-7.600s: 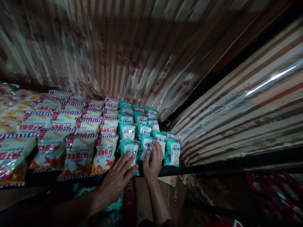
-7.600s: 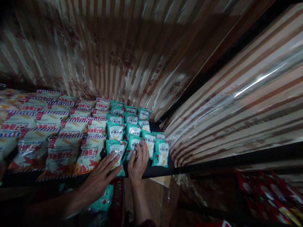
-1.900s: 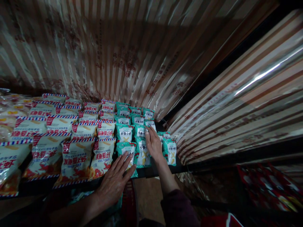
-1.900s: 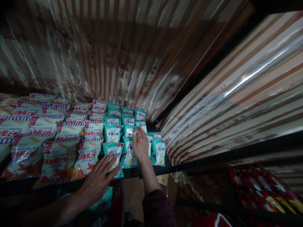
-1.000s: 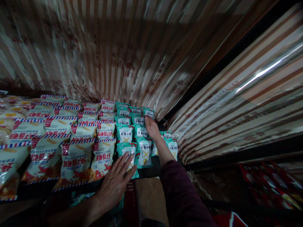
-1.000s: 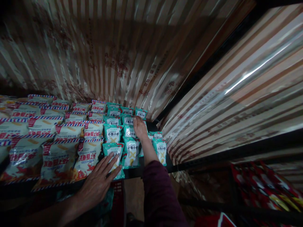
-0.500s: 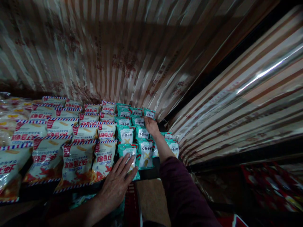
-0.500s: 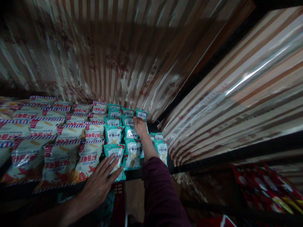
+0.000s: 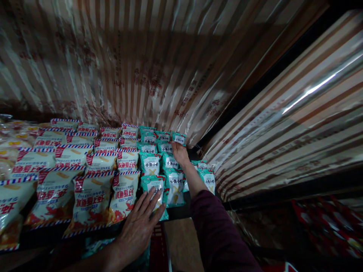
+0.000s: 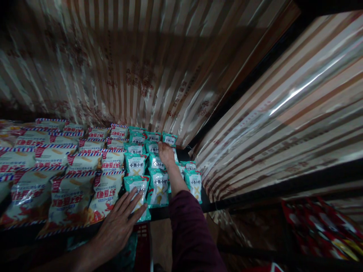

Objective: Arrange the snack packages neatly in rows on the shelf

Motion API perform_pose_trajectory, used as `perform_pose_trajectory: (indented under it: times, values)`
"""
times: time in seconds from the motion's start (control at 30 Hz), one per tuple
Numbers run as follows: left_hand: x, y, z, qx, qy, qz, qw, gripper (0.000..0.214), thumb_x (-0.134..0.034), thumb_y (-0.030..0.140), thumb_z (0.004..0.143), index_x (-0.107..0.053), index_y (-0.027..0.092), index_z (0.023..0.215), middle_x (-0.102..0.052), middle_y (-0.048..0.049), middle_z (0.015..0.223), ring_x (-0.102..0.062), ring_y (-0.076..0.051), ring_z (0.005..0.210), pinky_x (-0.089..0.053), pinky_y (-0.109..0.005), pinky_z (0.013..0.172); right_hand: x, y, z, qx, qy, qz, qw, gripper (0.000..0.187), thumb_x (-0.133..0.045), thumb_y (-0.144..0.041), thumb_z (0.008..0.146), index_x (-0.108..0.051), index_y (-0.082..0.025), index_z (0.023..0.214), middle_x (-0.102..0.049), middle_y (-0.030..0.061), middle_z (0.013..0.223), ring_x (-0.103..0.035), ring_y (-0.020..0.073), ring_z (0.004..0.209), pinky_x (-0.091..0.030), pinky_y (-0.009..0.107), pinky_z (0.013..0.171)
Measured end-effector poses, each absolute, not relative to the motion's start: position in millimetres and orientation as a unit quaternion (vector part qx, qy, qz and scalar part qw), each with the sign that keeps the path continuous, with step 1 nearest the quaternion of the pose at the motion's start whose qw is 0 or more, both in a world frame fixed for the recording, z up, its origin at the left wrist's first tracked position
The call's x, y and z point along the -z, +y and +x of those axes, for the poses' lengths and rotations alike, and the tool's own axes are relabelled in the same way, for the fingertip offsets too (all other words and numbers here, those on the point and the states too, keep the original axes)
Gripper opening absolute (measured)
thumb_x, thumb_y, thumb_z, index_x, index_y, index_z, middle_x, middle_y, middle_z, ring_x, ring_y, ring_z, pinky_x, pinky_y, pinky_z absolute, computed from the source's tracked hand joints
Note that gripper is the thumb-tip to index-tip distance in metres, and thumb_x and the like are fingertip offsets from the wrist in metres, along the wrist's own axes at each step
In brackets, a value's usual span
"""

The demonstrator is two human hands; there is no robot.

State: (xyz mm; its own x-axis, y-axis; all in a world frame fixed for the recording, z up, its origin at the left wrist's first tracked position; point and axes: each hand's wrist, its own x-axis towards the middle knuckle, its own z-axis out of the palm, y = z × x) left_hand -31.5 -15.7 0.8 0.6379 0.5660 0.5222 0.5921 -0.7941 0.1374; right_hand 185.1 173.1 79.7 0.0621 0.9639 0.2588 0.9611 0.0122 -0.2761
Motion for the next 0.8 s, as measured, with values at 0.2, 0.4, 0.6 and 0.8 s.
perform_pose_trajectory:
  times: [0.2, 0.4, 0.6, 0.8]
  values:
    - [-1, -16, -31, 0.292, -0.322, -0.900, 0.029, 0.066, -0.055, 0.029, 0.088, -0.028, 0.022, 0.148, -0.026, -0.0112, 0.154, -0.012, -0.030, 0.144, -0.017, -0.045, 0.114, -82, 170, 185, 0.020, -0.681, -0.708, 0.186, 0.049, -0.020, -0.037, 0.101, -0.064, -0.016, 0.095, -0.069, 0.0117, 0.094, -0.066, 0.0197, 0.089, -0.044, 0.026, 0.078]
    - [1, -18, -29, 0.286, -0.329, -0.900, 0.027, 0.068, -0.055, 0.028, 0.088, -0.027, 0.021, 0.149, -0.023, -0.0120, 0.155, -0.013, -0.032, 0.144, -0.019, -0.046, 0.113, -91, 182, 173, 0.025, -0.718, -0.672, 0.180, 0.044, -0.021, -0.033, 0.102, -0.061, -0.016, 0.106, -0.067, 0.0108, 0.108, -0.060, 0.0191, 0.106, -0.040, 0.028, 0.094]
    - [2, -23, -25, 0.291, -0.337, -0.895, 0.040, 0.067, -0.053, 0.024, 0.088, -0.027, 0.020, 0.149, -0.021, -0.0135, 0.156, -0.015, -0.032, 0.143, -0.015, -0.046, 0.114, -94, 212, 152, 0.007, -0.737, -0.659, 0.147, 0.043, -0.023, -0.033, 0.102, -0.063, -0.021, 0.106, -0.068, 0.0072, 0.112, -0.055, 0.0185, 0.116, -0.036, 0.032, 0.100]
    - [4, -21, -24, 0.304, -0.335, -0.891, 0.032, 0.068, -0.054, 0.031, 0.086, -0.028, 0.017, 0.148, -0.020, -0.0152, 0.156, -0.016, -0.033, 0.143, -0.019, -0.047, 0.112, -95, 228, 137, 0.003, -0.715, -0.689, 0.116, 0.049, -0.019, -0.036, 0.102, -0.065, -0.019, 0.103, -0.069, 0.0109, 0.110, -0.057, 0.0231, 0.113, -0.036, 0.040, 0.099]
